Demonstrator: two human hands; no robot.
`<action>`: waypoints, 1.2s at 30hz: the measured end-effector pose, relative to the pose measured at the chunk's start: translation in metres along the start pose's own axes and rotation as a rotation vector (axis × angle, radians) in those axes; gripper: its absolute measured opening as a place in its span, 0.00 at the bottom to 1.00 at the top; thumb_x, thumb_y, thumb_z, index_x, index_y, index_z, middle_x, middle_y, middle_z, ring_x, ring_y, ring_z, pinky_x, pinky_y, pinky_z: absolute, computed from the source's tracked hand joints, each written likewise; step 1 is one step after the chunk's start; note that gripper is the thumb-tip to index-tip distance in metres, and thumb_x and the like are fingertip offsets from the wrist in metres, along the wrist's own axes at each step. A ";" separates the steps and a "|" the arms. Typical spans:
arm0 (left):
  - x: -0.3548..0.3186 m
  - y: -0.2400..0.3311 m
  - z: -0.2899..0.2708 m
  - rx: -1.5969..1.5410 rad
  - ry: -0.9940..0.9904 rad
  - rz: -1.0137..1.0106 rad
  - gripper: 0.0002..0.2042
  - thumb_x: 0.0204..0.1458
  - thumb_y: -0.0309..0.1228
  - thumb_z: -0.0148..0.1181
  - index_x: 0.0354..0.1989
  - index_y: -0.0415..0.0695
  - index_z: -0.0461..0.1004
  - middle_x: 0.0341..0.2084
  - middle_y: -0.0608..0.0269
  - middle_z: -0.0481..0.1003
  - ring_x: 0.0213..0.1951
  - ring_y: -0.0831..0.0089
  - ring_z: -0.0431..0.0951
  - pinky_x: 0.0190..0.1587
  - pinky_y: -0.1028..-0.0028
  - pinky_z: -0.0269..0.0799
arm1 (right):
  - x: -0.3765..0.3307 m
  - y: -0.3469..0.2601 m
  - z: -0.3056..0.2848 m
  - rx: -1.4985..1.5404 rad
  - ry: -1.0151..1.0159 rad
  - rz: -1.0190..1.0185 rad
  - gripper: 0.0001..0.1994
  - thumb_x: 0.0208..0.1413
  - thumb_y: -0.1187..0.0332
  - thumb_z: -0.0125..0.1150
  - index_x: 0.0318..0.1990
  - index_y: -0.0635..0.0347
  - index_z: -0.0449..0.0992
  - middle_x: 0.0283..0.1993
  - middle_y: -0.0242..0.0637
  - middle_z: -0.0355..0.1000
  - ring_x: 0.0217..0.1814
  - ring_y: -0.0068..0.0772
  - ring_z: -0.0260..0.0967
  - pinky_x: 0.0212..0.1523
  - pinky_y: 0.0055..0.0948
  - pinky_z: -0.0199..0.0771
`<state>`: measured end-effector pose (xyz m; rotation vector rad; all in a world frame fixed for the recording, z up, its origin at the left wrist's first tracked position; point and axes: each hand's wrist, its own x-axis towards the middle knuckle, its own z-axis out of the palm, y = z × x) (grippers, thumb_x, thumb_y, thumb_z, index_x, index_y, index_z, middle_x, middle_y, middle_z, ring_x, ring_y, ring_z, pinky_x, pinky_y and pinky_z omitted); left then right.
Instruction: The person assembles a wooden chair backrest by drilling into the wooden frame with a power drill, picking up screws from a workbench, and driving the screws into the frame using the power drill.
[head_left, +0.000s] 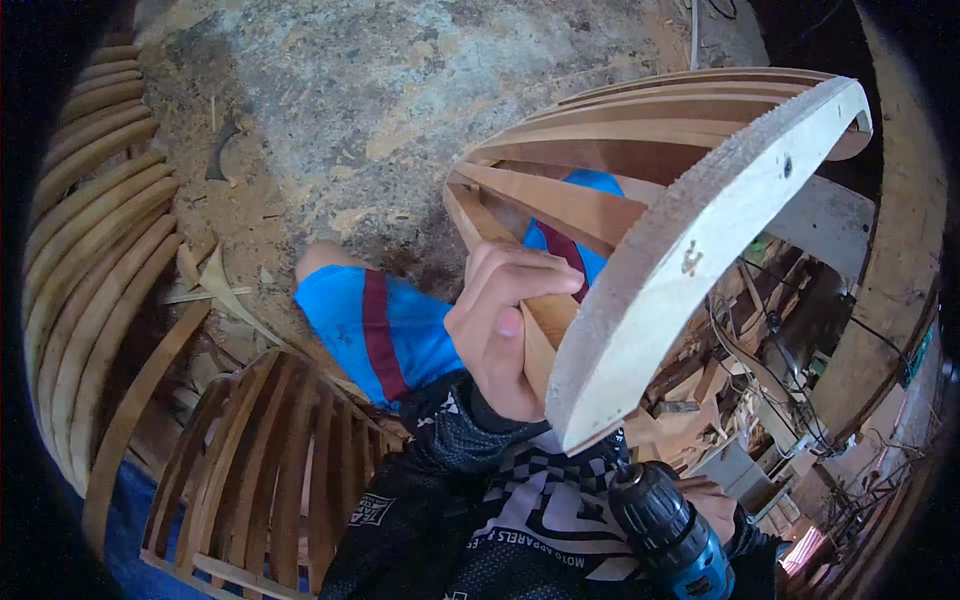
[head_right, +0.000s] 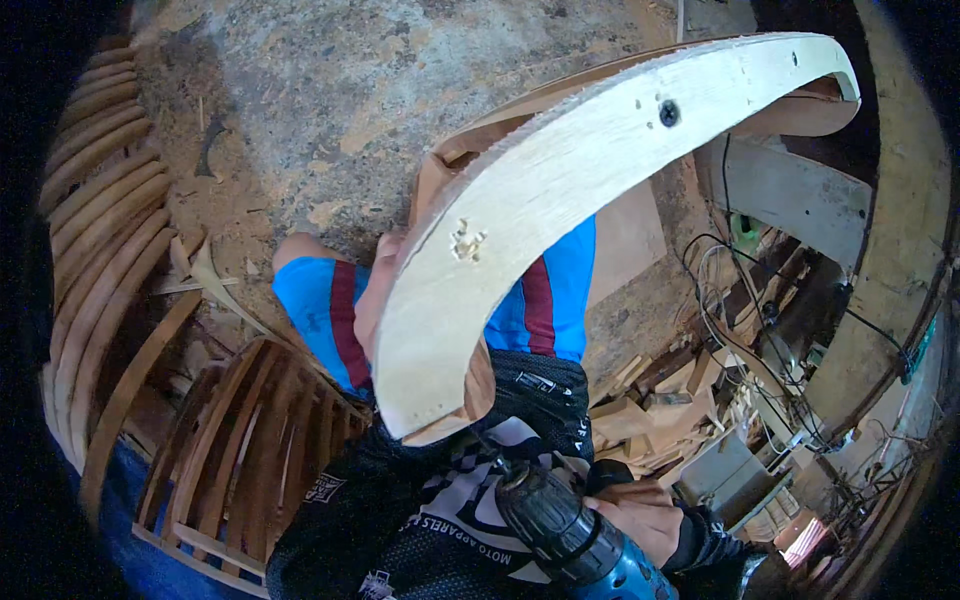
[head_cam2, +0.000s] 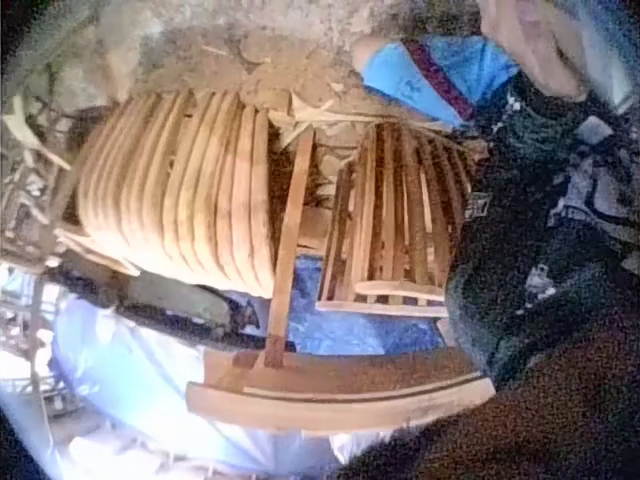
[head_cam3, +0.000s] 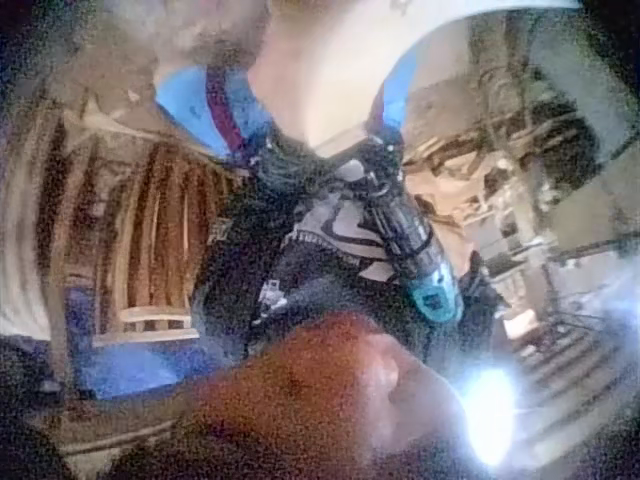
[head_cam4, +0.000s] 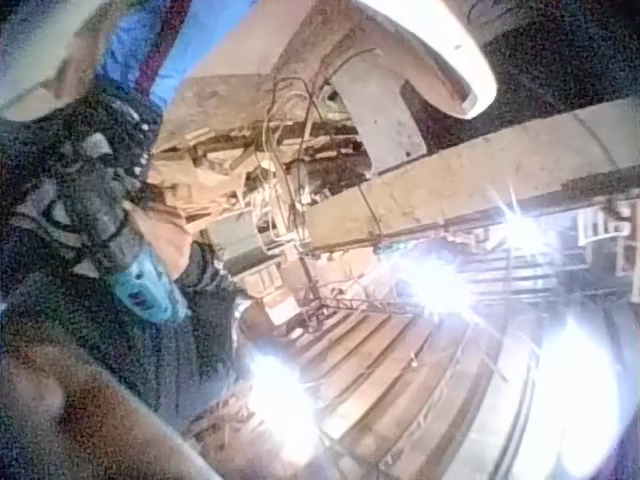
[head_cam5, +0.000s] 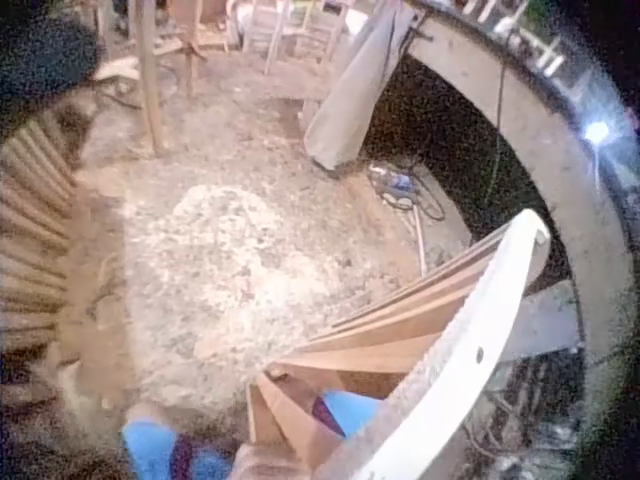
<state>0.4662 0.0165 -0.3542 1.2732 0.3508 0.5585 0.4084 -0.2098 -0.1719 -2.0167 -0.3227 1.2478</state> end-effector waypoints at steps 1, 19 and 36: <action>0.000 0.000 -0.001 -0.004 0.005 0.018 0.22 0.54 0.40 0.35 0.24 0.35 0.71 0.23 0.51 0.72 0.27 0.59 0.70 0.36 0.68 0.63 | 0.004 0.001 0.002 0.008 -0.011 0.007 0.15 0.44 0.68 0.62 0.41 0.61 0.72 0.32 0.34 0.73 0.29 0.28 0.72 0.29 0.25 0.70; 0.002 0.000 -0.003 -0.104 0.014 0.005 0.20 0.52 0.42 0.38 0.26 0.37 0.73 0.23 0.53 0.72 0.26 0.61 0.69 0.34 0.68 0.60 | 0.024 -0.010 0.011 -0.025 -0.090 0.134 0.17 0.45 0.68 0.61 0.44 0.62 0.70 0.35 0.36 0.73 0.31 0.29 0.72 0.32 0.26 0.70; 0.000 -0.009 -0.002 -0.146 0.040 0.097 0.16 0.45 0.37 0.41 0.26 0.38 0.72 0.23 0.53 0.72 0.26 0.59 0.69 0.34 0.64 0.60 | 0.027 -0.022 -0.002 -0.047 -0.151 0.214 0.18 0.46 0.68 0.59 0.46 0.62 0.68 0.37 0.39 0.72 0.34 0.31 0.72 0.34 0.27 0.70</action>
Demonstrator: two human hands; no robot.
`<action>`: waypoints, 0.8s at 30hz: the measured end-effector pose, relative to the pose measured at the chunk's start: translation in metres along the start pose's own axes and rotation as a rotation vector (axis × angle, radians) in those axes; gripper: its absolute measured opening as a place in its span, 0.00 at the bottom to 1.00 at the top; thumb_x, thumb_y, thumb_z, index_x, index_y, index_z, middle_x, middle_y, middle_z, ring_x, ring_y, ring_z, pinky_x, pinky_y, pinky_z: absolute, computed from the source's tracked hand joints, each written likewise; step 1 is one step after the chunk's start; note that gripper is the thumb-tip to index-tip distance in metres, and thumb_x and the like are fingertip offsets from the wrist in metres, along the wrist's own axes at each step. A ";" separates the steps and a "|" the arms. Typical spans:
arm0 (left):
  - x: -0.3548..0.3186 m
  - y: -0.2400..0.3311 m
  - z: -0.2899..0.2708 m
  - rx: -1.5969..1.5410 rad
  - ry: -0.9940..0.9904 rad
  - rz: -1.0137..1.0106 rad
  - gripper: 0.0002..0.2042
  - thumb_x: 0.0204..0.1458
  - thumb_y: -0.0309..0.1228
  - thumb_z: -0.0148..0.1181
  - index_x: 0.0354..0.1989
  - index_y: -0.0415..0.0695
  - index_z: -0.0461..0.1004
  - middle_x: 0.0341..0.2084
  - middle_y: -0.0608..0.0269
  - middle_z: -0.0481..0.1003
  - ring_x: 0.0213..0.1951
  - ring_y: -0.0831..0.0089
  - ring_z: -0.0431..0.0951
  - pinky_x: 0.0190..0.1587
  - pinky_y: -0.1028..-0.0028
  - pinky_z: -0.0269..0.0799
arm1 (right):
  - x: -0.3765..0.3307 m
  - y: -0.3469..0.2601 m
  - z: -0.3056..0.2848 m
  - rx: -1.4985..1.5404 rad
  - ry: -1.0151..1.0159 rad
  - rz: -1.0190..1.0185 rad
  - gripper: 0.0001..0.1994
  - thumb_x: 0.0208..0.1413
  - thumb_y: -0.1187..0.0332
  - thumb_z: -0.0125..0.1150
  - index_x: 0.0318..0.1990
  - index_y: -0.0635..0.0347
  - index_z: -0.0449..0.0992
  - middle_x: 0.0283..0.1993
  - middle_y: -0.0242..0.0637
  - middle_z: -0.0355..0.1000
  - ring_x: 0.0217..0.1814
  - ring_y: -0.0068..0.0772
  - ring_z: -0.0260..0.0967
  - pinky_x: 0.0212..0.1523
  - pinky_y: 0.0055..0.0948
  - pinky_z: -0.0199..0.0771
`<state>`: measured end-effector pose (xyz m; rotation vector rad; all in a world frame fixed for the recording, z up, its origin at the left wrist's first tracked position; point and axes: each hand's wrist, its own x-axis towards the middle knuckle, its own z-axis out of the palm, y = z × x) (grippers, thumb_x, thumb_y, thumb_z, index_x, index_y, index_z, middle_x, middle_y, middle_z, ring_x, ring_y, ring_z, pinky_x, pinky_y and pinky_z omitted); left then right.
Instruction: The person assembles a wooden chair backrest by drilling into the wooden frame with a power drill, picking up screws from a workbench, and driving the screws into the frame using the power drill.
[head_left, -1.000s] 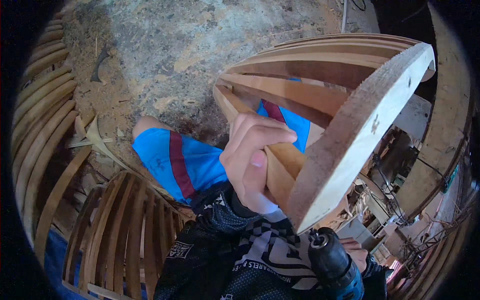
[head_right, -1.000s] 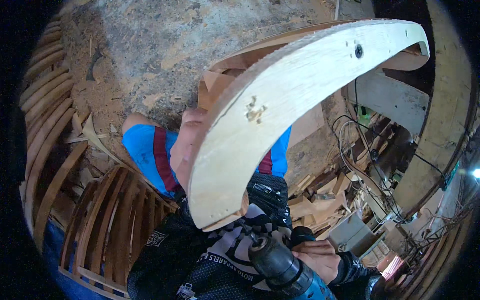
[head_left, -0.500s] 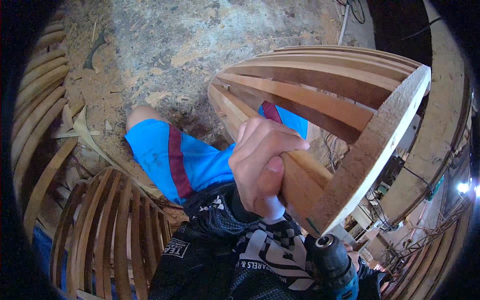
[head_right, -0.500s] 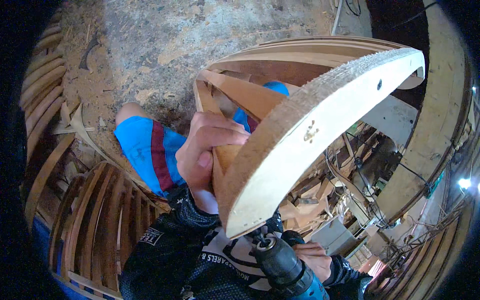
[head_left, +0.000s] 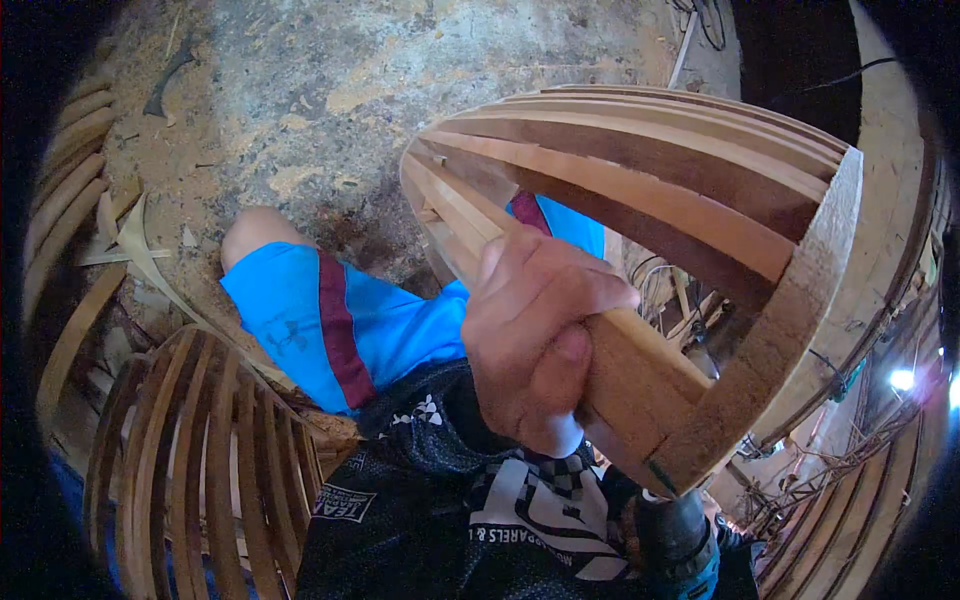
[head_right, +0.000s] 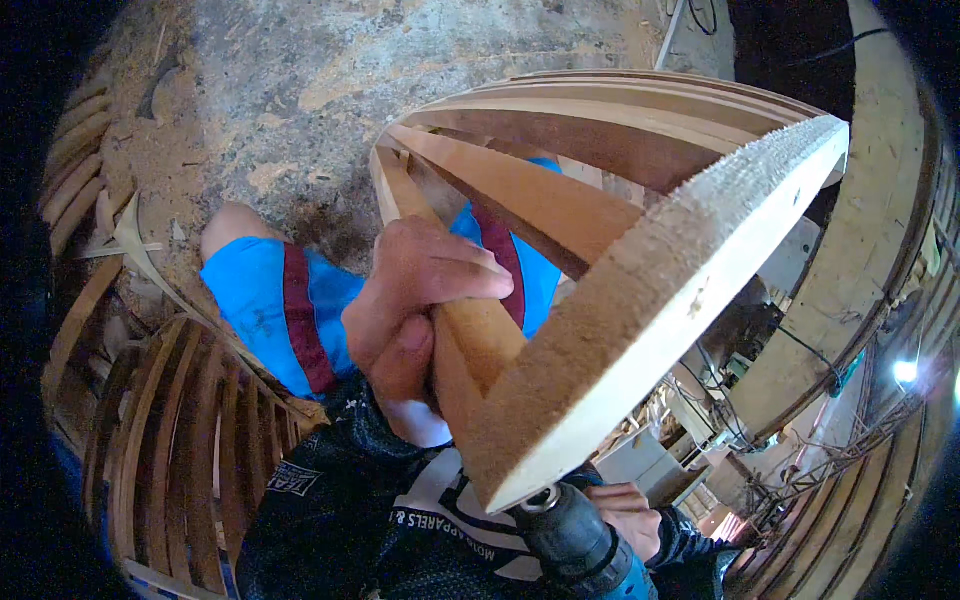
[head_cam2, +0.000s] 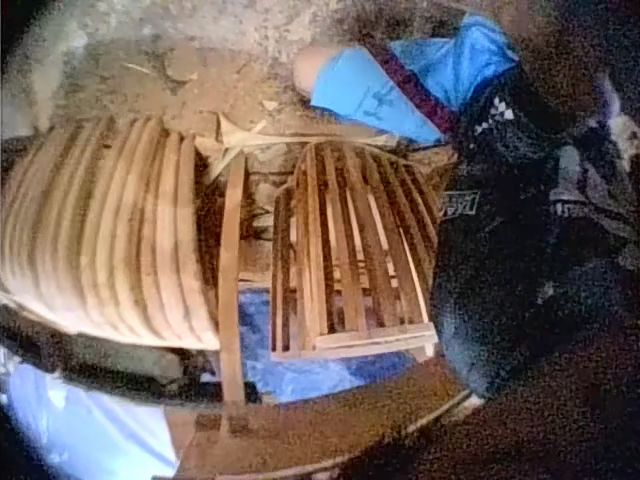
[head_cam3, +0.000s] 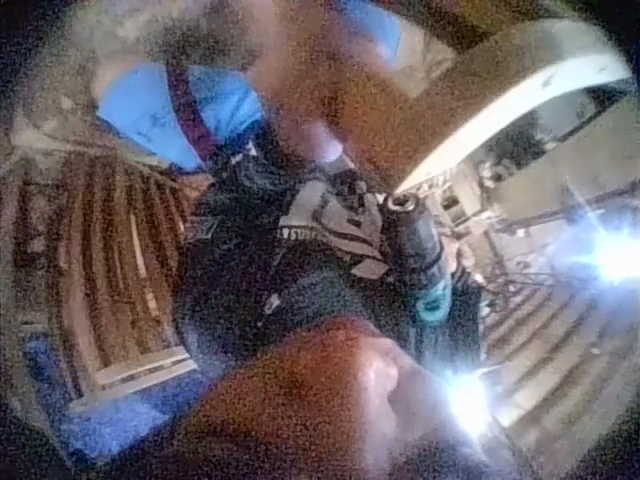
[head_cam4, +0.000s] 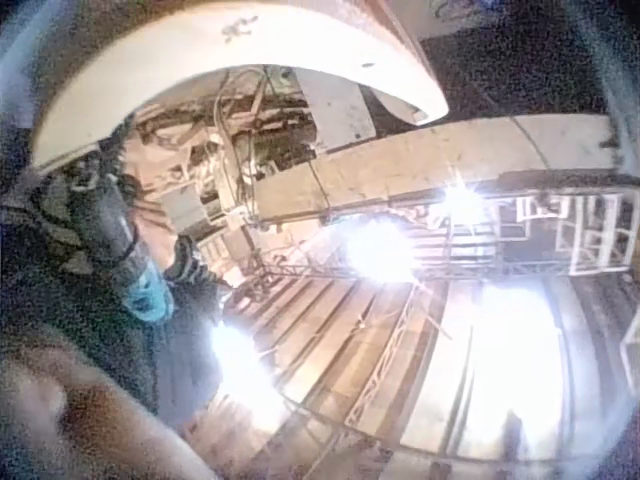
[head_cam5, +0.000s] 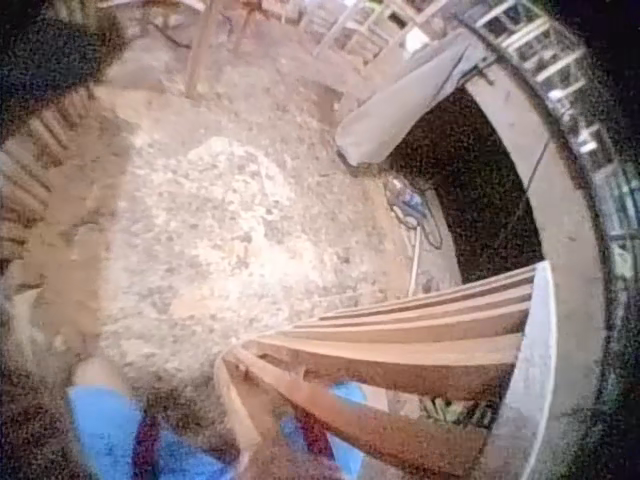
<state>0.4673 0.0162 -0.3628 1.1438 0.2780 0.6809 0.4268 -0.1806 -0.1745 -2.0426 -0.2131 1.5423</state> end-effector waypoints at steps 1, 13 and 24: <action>-0.001 0.000 -0.001 0.014 0.008 0.012 0.16 0.44 0.37 0.41 0.26 0.37 0.72 0.23 0.53 0.72 0.26 0.58 0.69 0.34 0.64 0.60 | -0.001 -0.001 -0.002 0.001 -0.009 0.006 0.18 0.46 0.68 0.59 0.47 0.62 0.68 0.37 0.39 0.72 0.34 0.31 0.72 0.35 0.27 0.70; 0.003 0.004 -0.011 0.035 -0.008 0.078 0.14 0.42 0.36 0.44 0.26 0.37 0.71 0.21 0.52 0.69 0.25 0.57 0.67 0.32 0.62 0.59 | 0.012 -0.013 -0.016 0.001 -0.066 0.023 0.20 0.47 0.69 0.58 0.49 0.63 0.67 0.38 0.40 0.72 0.35 0.32 0.71 0.36 0.28 0.70; 0.004 0.007 0.000 0.157 -0.033 -0.036 0.23 0.53 0.43 0.34 0.26 0.35 0.71 0.24 0.50 0.72 0.28 0.61 0.71 0.35 0.69 0.63 | 0.059 0.029 -0.003 0.030 0.015 -0.143 0.21 0.48 0.69 0.58 0.50 0.63 0.66 0.39 0.42 0.71 0.37 0.33 0.71 0.38 0.29 0.69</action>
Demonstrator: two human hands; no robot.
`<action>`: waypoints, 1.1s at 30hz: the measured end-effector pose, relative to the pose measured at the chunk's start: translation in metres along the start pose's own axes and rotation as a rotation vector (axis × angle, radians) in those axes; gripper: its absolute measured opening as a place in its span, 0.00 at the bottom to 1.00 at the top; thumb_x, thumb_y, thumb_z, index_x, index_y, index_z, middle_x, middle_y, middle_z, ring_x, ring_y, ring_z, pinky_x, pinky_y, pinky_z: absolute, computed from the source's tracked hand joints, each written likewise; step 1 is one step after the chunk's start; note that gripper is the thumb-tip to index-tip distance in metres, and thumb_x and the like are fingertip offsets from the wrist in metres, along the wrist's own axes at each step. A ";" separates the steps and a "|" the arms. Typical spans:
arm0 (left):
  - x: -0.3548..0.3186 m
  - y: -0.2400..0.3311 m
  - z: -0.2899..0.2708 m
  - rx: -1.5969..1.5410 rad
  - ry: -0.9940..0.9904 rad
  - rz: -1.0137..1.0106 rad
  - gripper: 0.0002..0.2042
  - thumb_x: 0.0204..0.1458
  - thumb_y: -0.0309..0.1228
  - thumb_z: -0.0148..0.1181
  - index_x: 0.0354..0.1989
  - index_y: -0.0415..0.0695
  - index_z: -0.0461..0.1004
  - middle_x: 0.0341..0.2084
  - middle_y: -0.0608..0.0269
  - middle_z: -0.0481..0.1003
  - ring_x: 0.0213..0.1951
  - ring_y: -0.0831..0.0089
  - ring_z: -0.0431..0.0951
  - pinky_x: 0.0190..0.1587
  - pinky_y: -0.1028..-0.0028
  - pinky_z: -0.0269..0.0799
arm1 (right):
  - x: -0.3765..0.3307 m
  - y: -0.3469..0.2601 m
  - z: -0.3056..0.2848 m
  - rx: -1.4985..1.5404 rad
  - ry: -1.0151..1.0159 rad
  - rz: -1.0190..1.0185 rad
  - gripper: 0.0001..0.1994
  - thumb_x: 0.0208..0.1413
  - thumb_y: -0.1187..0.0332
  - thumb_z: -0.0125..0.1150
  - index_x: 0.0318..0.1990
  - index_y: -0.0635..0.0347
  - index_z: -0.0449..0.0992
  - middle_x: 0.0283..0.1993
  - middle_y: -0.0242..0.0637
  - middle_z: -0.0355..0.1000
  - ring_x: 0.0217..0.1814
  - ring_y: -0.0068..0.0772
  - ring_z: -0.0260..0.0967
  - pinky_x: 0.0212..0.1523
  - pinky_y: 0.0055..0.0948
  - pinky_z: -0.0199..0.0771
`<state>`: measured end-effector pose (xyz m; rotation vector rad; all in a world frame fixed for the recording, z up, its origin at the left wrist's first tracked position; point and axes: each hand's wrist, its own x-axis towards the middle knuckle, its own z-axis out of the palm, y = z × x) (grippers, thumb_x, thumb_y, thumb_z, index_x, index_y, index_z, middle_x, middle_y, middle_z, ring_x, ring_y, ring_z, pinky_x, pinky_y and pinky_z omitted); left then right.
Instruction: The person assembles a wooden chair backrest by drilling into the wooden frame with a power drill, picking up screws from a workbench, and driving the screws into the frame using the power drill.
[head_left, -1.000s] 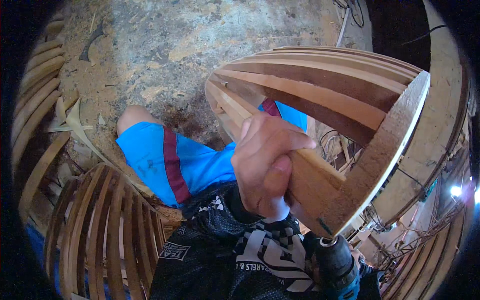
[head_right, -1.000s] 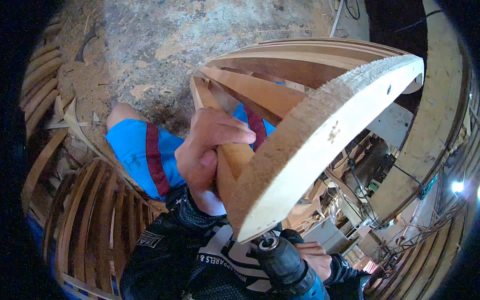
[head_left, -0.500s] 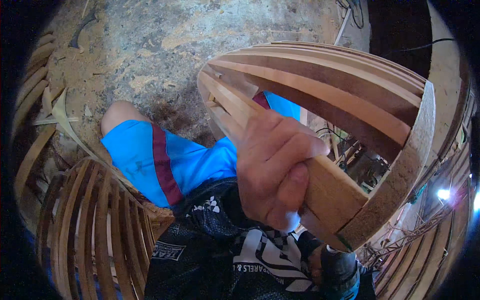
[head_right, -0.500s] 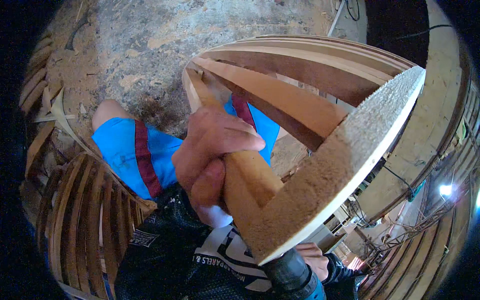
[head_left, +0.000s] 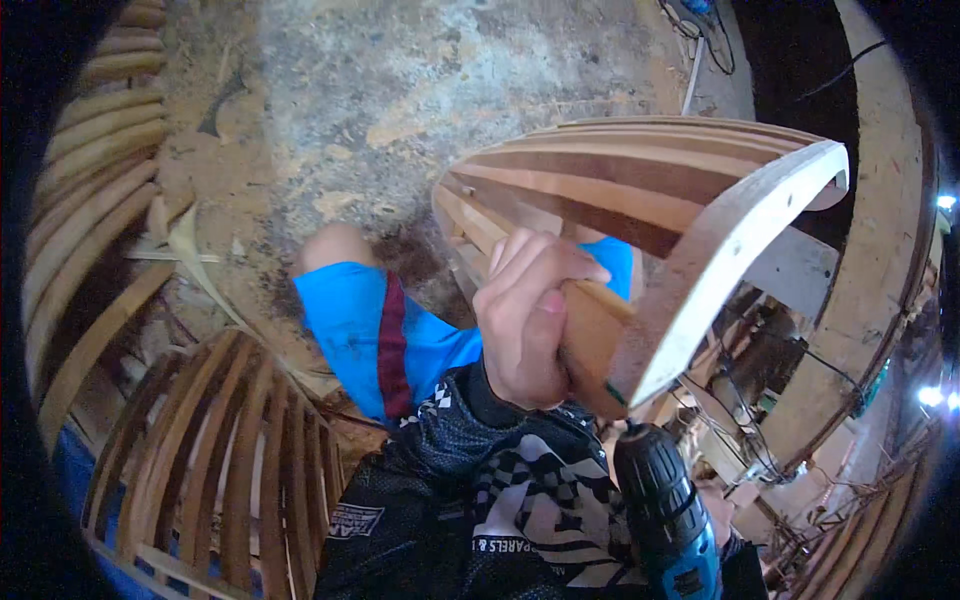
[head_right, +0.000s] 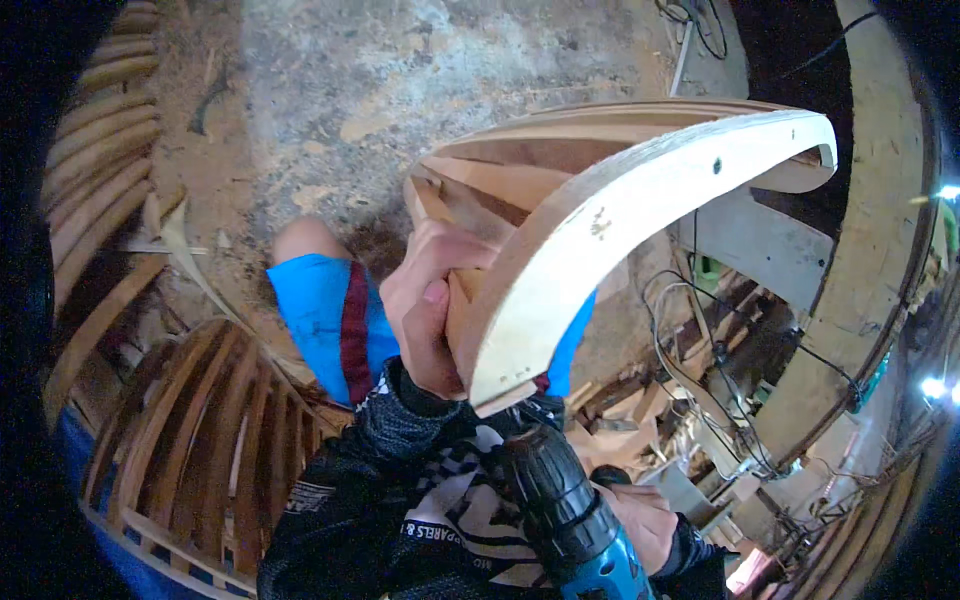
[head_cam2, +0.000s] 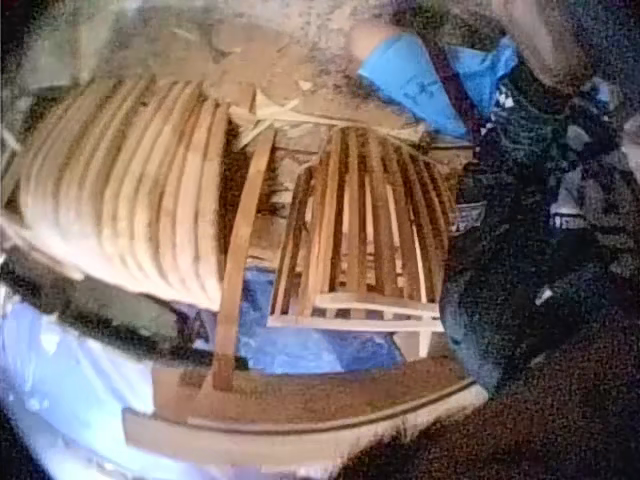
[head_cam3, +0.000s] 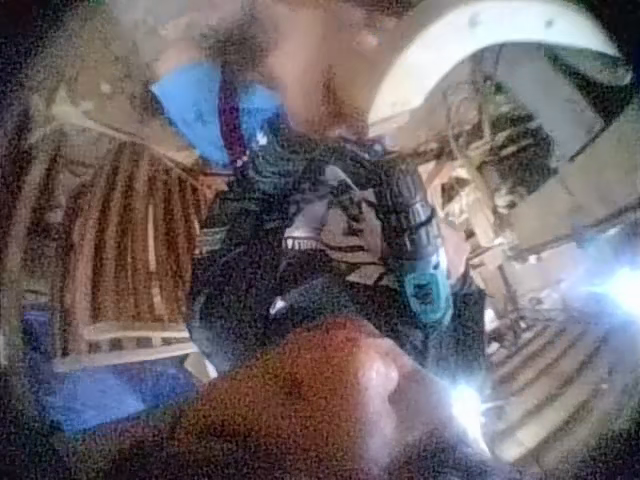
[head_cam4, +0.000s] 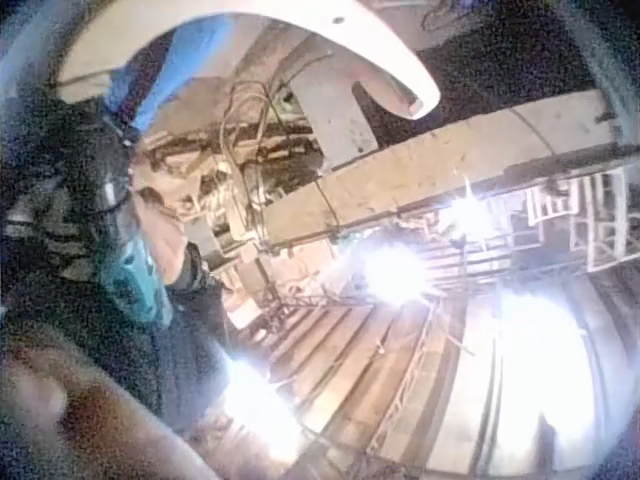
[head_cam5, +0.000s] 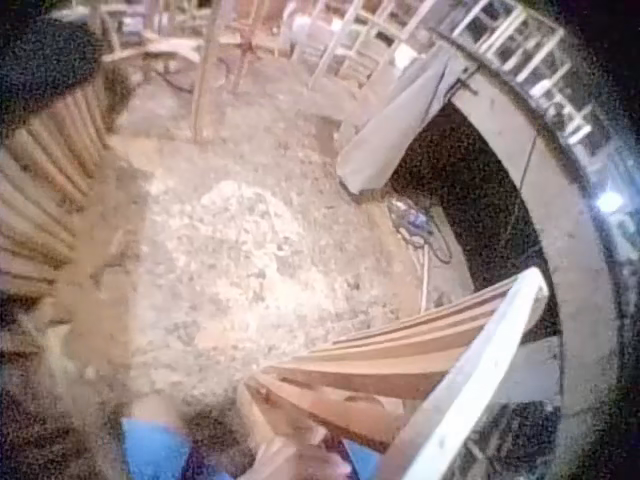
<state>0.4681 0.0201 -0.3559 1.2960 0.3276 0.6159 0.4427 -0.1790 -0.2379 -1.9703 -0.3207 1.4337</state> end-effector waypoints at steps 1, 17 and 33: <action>-0.001 0.000 0.002 -0.013 0.007 -0.024 0.23 0.53 0.43 0.34 0.25 0.36 0.71 0.23 0.51 0.71 0.28 0.59 0.70 0.35 0.68 0.62 | 0.003 0.003 0.002 0.009 0.010 -0.007 0.21 0.48 0.69 0.57 0.51 0.63 0.65 0.39 0.42 0.71 0.37 0.33 0.71 0.38 0.29 0.69; 0.082 -0.010 -0.028 -0.120 -0.946 0.428 0.09 0.44 0.31 0.49 0.25 0.36 0.71 0.21 0.53 0.70 0.23 0.56 0.72 0.25 0.65 0.68 | -0.016 -0.006 0.020 0.195 -0.050 0.020 0.22 0.49 0.69 0.56 0.53 0.64 0.64 0.41 0.44 0.71 0.39 0.34 0.71 0.40 0.30 0.69; 0.063 -0.019 -0.018 -0.373 -0.797 0.133 0.15 0.53 0.33 0.41 0.20 0.36 0.67 0.19 0.54 0.67 0.22 0.55 0.70 0.28 0.63 0.66 | -0.051 -0.050 0.007 0.277 -0.119 0.076 0.24 0.50 0.69 0.55 0.56 0.64 0.62 0.43 0.47 0.70 0.42 0.35 0.71 0.42 0.31 0.69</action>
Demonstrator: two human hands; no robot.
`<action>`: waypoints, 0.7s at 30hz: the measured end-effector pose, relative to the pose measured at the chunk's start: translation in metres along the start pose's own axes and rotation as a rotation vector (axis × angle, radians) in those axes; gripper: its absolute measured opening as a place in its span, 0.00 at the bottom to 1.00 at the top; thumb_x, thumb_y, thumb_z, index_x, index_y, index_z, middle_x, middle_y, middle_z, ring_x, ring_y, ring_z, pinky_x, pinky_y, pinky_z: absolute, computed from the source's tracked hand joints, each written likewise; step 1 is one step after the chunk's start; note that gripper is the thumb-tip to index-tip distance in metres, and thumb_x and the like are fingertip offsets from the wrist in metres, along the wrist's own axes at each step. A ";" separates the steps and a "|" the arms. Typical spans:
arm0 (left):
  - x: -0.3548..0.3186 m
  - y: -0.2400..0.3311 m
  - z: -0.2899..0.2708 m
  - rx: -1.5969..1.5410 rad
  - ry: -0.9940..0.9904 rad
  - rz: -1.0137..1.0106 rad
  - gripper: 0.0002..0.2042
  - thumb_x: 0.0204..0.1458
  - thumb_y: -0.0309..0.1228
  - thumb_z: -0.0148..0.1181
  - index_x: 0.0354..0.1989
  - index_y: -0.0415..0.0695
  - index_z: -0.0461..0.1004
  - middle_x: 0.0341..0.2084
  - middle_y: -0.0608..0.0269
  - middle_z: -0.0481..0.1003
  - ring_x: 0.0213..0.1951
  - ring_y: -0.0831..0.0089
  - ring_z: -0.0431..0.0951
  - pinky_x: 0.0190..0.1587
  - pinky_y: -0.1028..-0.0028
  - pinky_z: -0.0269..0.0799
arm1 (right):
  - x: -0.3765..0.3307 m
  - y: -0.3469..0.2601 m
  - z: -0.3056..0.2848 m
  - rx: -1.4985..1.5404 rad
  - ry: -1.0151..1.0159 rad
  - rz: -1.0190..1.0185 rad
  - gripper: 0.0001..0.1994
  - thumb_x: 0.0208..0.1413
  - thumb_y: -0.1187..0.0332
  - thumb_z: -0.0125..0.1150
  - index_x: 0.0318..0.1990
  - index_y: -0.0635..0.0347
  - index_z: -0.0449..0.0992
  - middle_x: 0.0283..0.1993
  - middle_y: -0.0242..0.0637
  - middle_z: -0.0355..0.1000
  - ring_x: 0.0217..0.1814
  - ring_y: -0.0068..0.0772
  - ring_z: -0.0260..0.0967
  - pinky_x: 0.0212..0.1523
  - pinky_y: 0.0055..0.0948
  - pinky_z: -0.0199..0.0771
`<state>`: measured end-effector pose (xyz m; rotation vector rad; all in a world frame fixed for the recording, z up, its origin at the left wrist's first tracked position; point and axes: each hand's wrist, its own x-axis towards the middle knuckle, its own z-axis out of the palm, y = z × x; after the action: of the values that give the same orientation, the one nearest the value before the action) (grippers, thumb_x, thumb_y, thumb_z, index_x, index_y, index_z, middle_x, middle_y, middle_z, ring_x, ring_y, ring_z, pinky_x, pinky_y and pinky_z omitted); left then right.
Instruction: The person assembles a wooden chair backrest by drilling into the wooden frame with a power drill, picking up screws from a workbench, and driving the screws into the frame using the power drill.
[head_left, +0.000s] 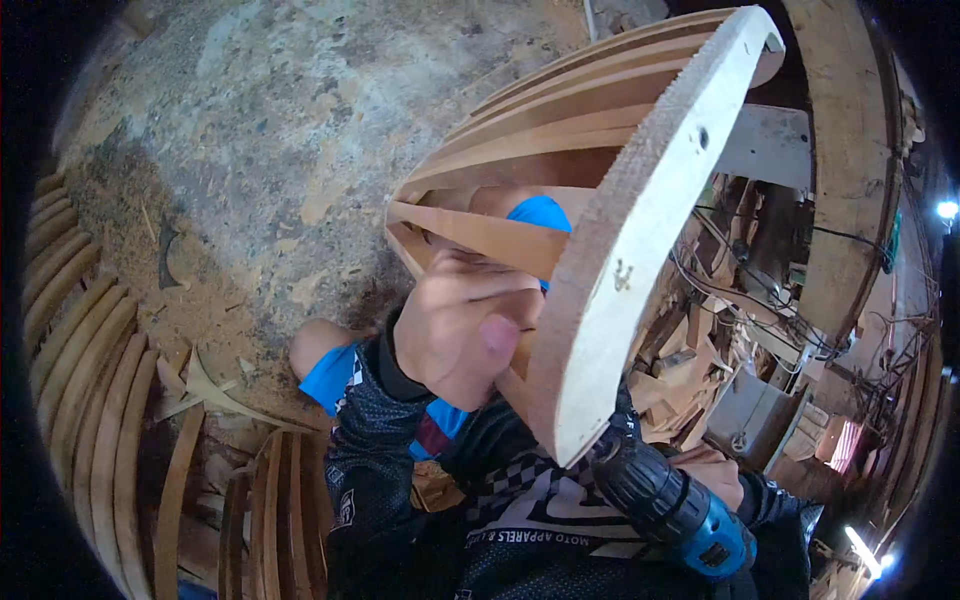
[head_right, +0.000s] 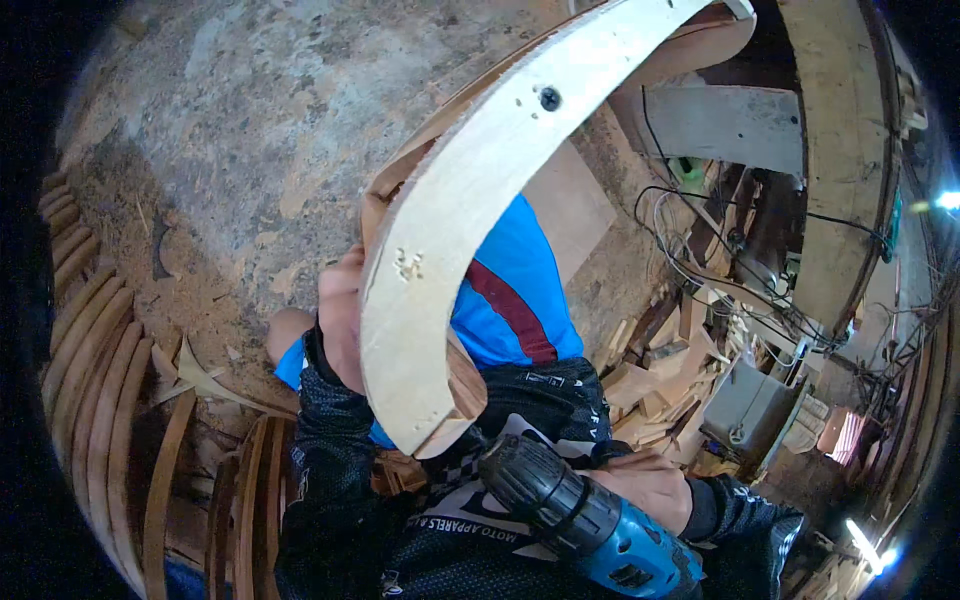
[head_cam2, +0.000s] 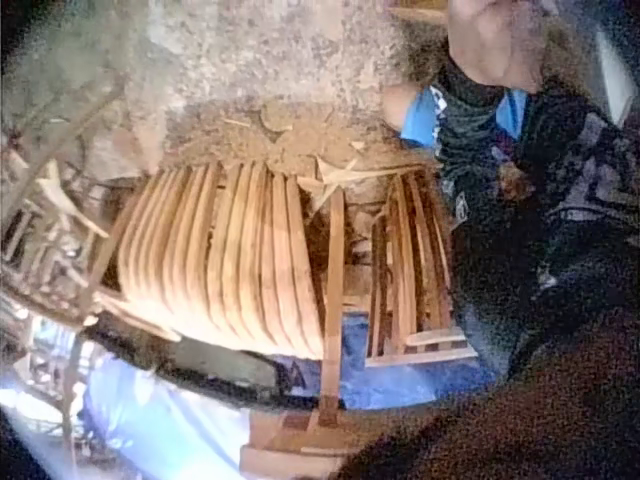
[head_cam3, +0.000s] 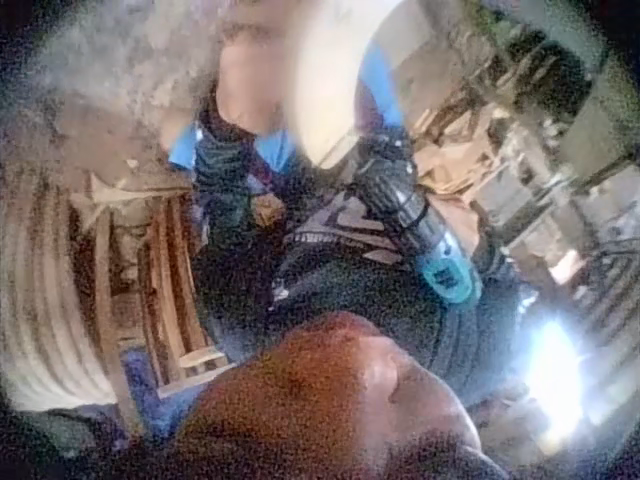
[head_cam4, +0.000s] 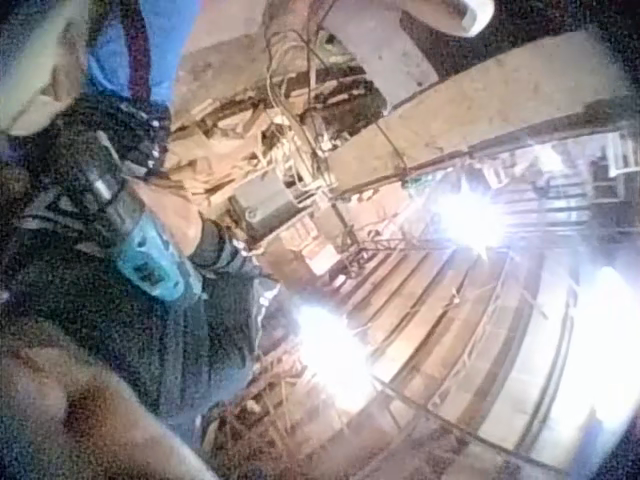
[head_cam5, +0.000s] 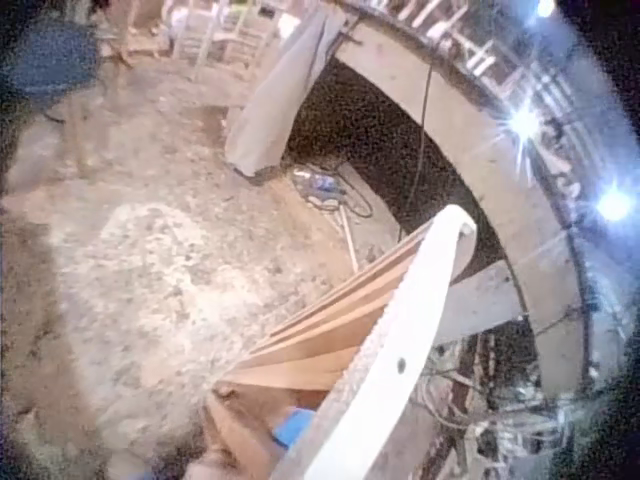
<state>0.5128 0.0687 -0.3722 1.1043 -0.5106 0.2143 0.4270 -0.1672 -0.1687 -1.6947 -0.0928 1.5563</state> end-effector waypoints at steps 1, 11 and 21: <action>0.000 -0.001 0.000 0.004 0.001 -0.001 0.16 0.53 0.33 0.40 0.20 0.36 0.67 0.19 0.54 0.67 0.22 0.55 0.70 0.28 0.63 0.66 | 0.001 0.002 0.001 0.004 0.013 0.001 0.24 0.50 0.69 0.55 0.56 0.64 0.62 0.43 0.47 0.70 0.42 0.35 0.71 0.43 0.31 0.69; -0.005 0.004 0.002 0.066 0.023 -0.025 0.20 0.55 0.37 0.38 0.18 0.36 0.66 0.17 0.53 0.66 0.20 0.55 0.69 0.25 0.64 0.64 | 0.005 0.040 0.007 0.126 0.064 0.008 0.24 0.51 0.70 0.55 0.56 0.67 0.61 0.45 0.46 0.70 0.43 0.37 0.71 0.46 0.30 0.68; -0.003 0.013 0.012 0.150 0.133 -0.008 0.23 0.56 0.41 0.36 0.15 0.37 0.64 0.14 0.54 0.64 0.18 0.56 0.67 0.22 0.64 0.62 | -0.004 0.014 0.015 0.076 0.109 0.027 0.23 0.51 0.71 0.55 0.55 0.68 0.62 0.44 0.46 0.71 0.41 0.37 0.71 0.43 0.28 0.69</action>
<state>0.5011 0.0645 -0.3591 1.2284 -0.3761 0.3206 0.4065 -0.1711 -0.1726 -1.7233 0.0449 1.4647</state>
